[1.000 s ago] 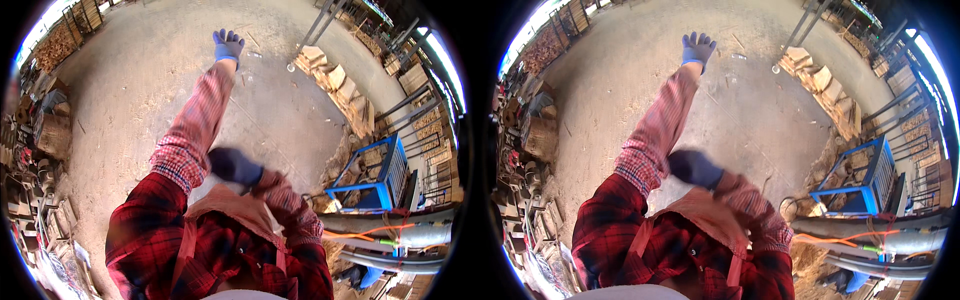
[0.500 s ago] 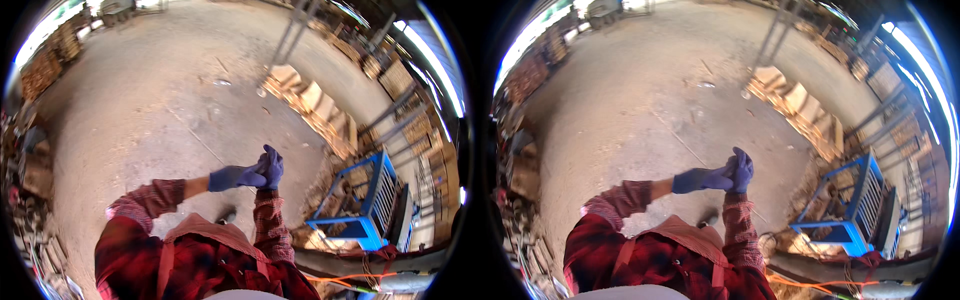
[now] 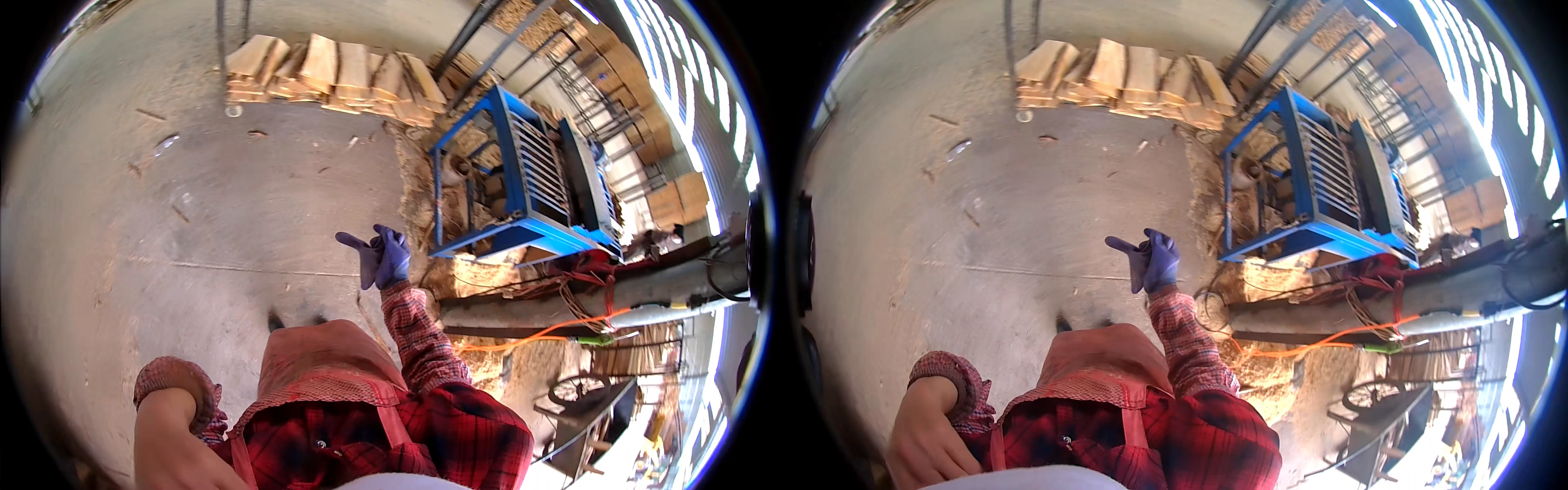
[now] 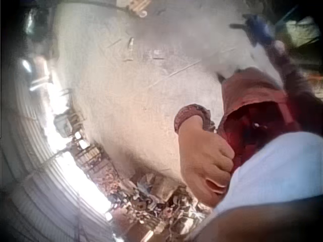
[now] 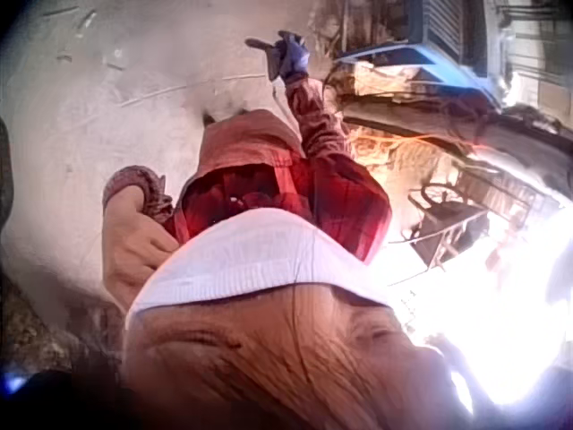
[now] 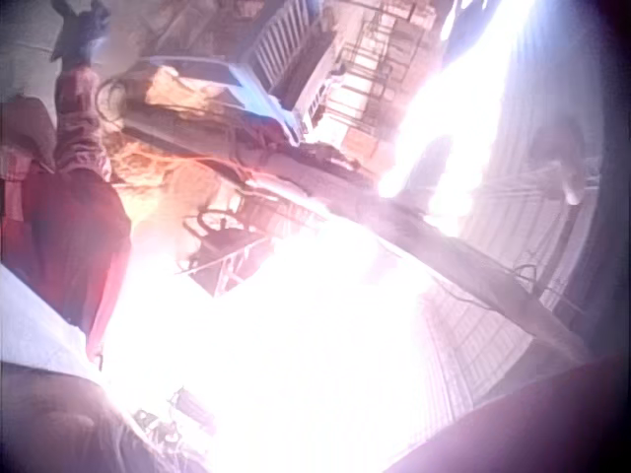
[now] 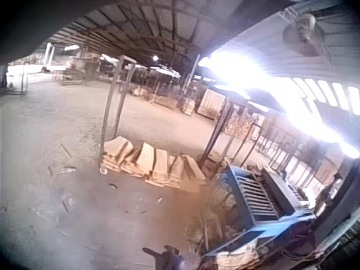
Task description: The person feeds wooden planks into a planer machine to smooth their surfaces, then stacks the processed wood. They also use a shovel to clear sawdust from the floor and remove a face mask during the task.
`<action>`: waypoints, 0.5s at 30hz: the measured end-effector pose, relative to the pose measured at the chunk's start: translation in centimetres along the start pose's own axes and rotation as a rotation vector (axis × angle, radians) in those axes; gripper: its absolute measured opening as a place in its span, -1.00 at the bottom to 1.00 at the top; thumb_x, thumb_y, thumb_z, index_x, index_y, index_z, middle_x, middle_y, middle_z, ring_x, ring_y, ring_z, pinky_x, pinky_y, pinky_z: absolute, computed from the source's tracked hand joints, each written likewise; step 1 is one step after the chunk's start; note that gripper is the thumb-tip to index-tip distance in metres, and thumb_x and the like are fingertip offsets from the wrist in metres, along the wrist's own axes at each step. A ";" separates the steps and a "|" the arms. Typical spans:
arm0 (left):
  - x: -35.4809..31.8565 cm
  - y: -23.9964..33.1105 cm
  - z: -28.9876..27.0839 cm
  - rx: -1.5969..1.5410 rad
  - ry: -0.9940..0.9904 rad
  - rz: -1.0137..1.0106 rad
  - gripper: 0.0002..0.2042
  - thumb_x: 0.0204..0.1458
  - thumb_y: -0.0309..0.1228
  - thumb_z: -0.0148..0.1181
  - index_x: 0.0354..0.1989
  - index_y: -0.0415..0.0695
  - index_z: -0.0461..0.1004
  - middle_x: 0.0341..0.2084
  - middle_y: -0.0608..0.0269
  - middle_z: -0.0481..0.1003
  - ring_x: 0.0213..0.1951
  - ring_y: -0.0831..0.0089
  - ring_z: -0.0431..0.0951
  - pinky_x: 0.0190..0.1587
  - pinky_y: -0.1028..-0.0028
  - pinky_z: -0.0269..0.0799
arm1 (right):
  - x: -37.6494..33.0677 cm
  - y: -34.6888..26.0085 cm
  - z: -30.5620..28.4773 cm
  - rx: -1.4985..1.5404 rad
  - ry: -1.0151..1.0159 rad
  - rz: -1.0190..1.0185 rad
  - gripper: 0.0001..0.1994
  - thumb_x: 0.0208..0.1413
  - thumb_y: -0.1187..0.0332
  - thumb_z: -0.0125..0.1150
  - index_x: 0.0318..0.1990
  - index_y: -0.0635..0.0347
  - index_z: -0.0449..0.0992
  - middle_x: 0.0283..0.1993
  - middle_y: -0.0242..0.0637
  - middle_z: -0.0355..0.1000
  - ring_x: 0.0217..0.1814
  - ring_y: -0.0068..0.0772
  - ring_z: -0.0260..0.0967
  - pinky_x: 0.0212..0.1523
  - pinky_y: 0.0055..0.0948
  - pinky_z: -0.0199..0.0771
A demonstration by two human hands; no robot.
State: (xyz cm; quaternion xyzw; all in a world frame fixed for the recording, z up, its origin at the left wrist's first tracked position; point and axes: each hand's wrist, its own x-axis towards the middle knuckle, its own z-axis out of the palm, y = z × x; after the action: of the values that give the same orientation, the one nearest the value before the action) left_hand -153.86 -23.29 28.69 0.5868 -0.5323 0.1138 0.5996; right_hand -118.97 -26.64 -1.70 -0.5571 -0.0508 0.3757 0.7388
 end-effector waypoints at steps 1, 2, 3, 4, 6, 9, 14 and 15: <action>-0.9 -0.2 -1.1 -0.101 -0.110 -0.041 -0.51 0.11 -0.14 0.06 0.16 -0.15 0.34 0.02 0.05 0.41 0.02 -0.02 0.46 0.04 0.03 0.41 | 0.6 0.1 -0.7 0.003 0.030 0.004 -0.79 0.18 0.28 0.13 -0.18 0.23 0.55 -0.52 -0.36 0.40 -0.52 -0.55 0.27 -0.47 -0.57 0.29; -0.8 -1.1 -2.5 -0.133 0.004 0.089 -0.73 0.10 -0.24 0.05 -0.18 -0.17 0.49 -0.08 -0.18 0.42 -0.19 0.14 0.53 -0.14 0.12 0.50 | 1.0 0.2 -1.4 -0.027 0.046 0.022 -0.79 0.17 0.27 0.13 -0.17 0.21 0.55 -0.52 -0.38 0.39 -0.52 -0.56 0.27 -0.48 -0.59 0.27; -1.4 -1.5 -4.0 -0.221 0.059 0.228 -0.80 0.11 -0.33 0.01 -0.25 -0.18 0.49 -0.26 -0.10 0.42 -0.32 0.21 0.51 -0.24 0.21 0.48 | 0.7 -0.7 -1.9 -0.093 0.110 0.008 -0.79 0.17 0.27 0.14 -0.17 0.20 0.55 -0.52 -0.39 0.38 -0.51 -0.57 0.27 -0.47 -0.59 0.27; -2.4 -1.4 -5.7 -0.282 0.141 0.339 -0.83 0.12 -0.41 -0.04 -0.33 -0.19 0.48 -0.43 -0.02 0.43 -0.45 0.28 0.49 -0.35 0.31 0.46 | 0.3 -0.8 -0.7 -0.156 0.138 0.023 -0.79 0.16 0.27 0.15 -0.17 0.20 0.55 -0.52 -0.40 0.38 -0.50 -0.57 0.27 -0.46 -0.59 0.28; -5.8 -2.8 -7.9 -0.412 0.421 0.589 -0.88 0.04 -0.50 -0.01 -0.49 -0.15 0.44 -0.71 0.17 0.36 -0.69 0.39 0.37 -0.58 0.46 0.35 | 0.9 0.4 -0.5 -0.252 0.175 -0.063 -0.79 0.14 0.27 0.17 -0.20 0.20 0.57 -0.53 -0.42 0.35 -0.48 -0.58 0.28 -0.41 -0.58 0.31; -15.2 -7.3 -5.6 -0.885 1.099 0.351 -0.83 0.06 -0.44 0.04 -0.57 -0.12 0.34 -0.77 0.34 0.26 -0.77 0.56 0.21 -0.67 0.51 0.18 | 0.8 2.9 -2.2 -0.219 0.149 -0.071 -0.79 0.14 0.33 0.14 -0.15 0.24 0.54 -0.54 -0.40 0.36 -0.54 -0.62 0.25 -0.50 -0.62 0.29; -11.0 -12.7 -6.6 -1.105 1.424 -0.504 -0.74 0.12 -0.32 0.09 -0.46 -0.28 0.34 -0.79 0.32 0.26 -0.82 0.67 0.15 -0.76 0.62 -0.04 | -0.4 7.1 -1.3 -0.245 0.115 0.080 -0.78 0.17 0.28 0.14 -0.16 0.24 0.52 -0.54 -0.38 0.40 -0.56 -0.62 0.26 -0.51 -0.63 0.27; -11.1 -13.5 -7.2 -1.144 1.383 -0.517 -0.74 0.13 -0.32 0.09 -0.46 -0.28 0.34 -0.79 0.32 0.27 -0.82 0.67 0.15 -0.76 0.62 -0.03 | 0.0 7.2 -1.0 -0.216 0.094 0.036 -0.79 0.17 0.28 0.15 -0.17 0.23 0.52 -0.54 -0.37 0.41 -0.56 -0.61 0.26 -0.51 -0.64 0.26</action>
State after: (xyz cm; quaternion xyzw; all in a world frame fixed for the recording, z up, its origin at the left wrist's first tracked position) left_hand -144.47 -15.77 14.07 0.1044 0.1149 0.0215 0.9876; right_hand -122.03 -26.76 -8.26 -0.6513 -0.0465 0.3547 0.6692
